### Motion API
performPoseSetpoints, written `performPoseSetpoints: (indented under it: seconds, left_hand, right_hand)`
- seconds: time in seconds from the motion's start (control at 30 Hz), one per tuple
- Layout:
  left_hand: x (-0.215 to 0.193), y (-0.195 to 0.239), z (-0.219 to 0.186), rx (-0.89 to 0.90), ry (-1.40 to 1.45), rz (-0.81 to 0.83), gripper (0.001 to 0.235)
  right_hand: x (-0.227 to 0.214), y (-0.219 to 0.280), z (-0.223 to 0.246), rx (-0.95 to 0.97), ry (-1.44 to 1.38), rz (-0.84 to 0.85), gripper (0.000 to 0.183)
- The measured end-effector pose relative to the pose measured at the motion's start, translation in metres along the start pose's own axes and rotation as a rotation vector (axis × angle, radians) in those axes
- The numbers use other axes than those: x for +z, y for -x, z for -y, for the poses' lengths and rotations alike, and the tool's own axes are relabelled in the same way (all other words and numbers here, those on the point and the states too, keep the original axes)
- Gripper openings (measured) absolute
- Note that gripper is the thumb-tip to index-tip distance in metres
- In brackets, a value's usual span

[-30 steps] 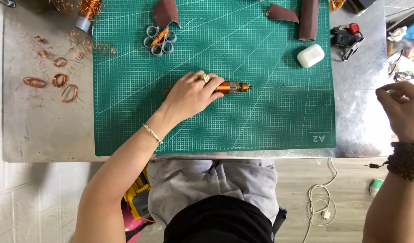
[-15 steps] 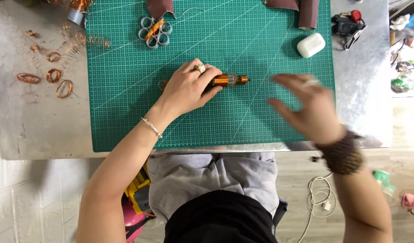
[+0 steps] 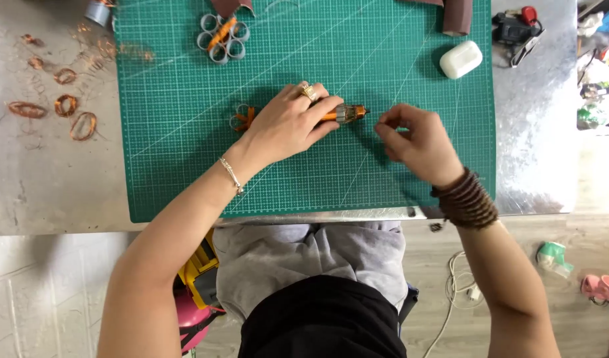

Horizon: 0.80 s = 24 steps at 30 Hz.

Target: The person assembles a copper wire coil onto a cylindrical tool, likely a soldering iron, by hand. They carefully wrap the wire around the tool's tip and body, adjusting the coil's position and shape to fit the device.

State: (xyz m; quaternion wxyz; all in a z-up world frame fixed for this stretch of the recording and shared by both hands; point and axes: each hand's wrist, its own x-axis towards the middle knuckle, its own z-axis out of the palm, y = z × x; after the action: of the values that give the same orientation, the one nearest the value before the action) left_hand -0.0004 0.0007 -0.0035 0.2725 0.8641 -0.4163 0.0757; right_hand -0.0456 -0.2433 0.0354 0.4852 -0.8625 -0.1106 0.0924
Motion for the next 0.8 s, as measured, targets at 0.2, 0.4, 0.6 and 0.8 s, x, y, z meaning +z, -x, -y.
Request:
performPoseSetpoints:
  seconds: [0.2, 0.4, 0.6, 0.8]
  left_hand:
    - [-0.001, -0.002, 0.002, -0.006, 0.022, 0.005, 0.031]
    - [-0.004, -0.003, 0.003, -0.048, 0.074, 0.038, 0.032]
    - [-0.011, -0.004, 0.000, -0.036, 0.095, 0.057, 0.032]
    - [-0.013, -0.004, -0.001, 0.009, 0.042, 0.047, 0.030]
  right_hand:
    - [-0.024, 0.016, 0.007, 0.279, -0.236, 0.035, 0.006]
    - [-0.061, 0.050, -0.041, 0.212, 0.151, -0.170, 0.015]
    - [-0.115, 0.102, -0.080, 0.284, 0.281, -0.257, 0.011]
    - [-0.167, 0.162, -0.138, 0.437, 0.331, -0.429, 0.010]
